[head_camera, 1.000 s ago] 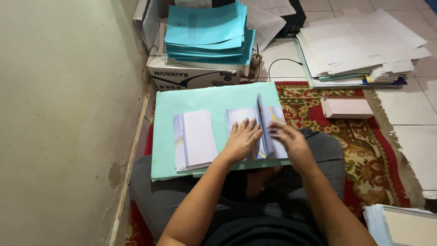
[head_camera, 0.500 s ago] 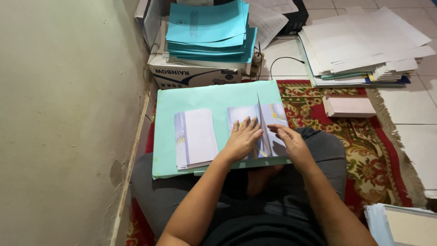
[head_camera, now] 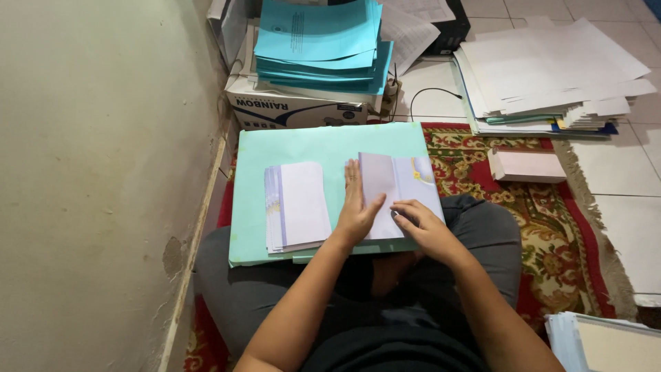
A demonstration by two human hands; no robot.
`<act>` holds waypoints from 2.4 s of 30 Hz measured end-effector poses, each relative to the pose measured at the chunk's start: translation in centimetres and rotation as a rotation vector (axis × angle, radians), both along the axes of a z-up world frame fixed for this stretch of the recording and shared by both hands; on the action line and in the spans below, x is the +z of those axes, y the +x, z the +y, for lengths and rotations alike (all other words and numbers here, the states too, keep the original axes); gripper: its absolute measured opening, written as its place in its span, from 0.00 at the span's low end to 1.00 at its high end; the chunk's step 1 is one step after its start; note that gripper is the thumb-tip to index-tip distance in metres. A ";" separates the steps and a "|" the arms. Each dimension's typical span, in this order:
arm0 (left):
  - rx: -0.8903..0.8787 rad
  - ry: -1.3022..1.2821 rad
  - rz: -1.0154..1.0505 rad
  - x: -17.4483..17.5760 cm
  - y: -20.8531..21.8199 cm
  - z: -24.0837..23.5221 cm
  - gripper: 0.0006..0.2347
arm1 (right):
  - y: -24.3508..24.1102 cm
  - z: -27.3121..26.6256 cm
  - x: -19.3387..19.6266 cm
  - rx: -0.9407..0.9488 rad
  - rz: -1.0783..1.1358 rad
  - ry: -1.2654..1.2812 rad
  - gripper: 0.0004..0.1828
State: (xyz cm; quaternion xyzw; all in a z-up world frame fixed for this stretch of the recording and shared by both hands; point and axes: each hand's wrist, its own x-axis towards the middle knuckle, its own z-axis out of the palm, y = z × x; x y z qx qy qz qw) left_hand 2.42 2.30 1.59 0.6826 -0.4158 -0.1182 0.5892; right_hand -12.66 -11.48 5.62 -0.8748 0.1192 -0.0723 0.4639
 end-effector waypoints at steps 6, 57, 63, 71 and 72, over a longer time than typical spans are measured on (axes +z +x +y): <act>0.151 0.299 -0.484 -1.7 -0.6 -0.6 0.22 | 0.1 0.0 0.2 0.012 0.059 -0.049 0.19; -0.045 1.018 -0.548 1.9 1.6 -6.3 0.25 | 3.9 -1.4 -5.6 -0.095 0.092 -0.807 0.39; -0.103 1.165 -0.517 2.8 4.1 -8.7 0.24 | 0.4 1.2 -4.9 -0.041 0.130 -0.791 0.37; 0.020 0.997 -0.448 2.8 2.7 -7.2 0.24 | 2.8 -0.6 -5.8 -0.039 0.099 -0.808 0.36; 0.059 0.937 -0.445 2.8 2.6 -7.0 0.24 | 3.1 -0.6 -5.5 -0.042 0.096 -0.806 0.37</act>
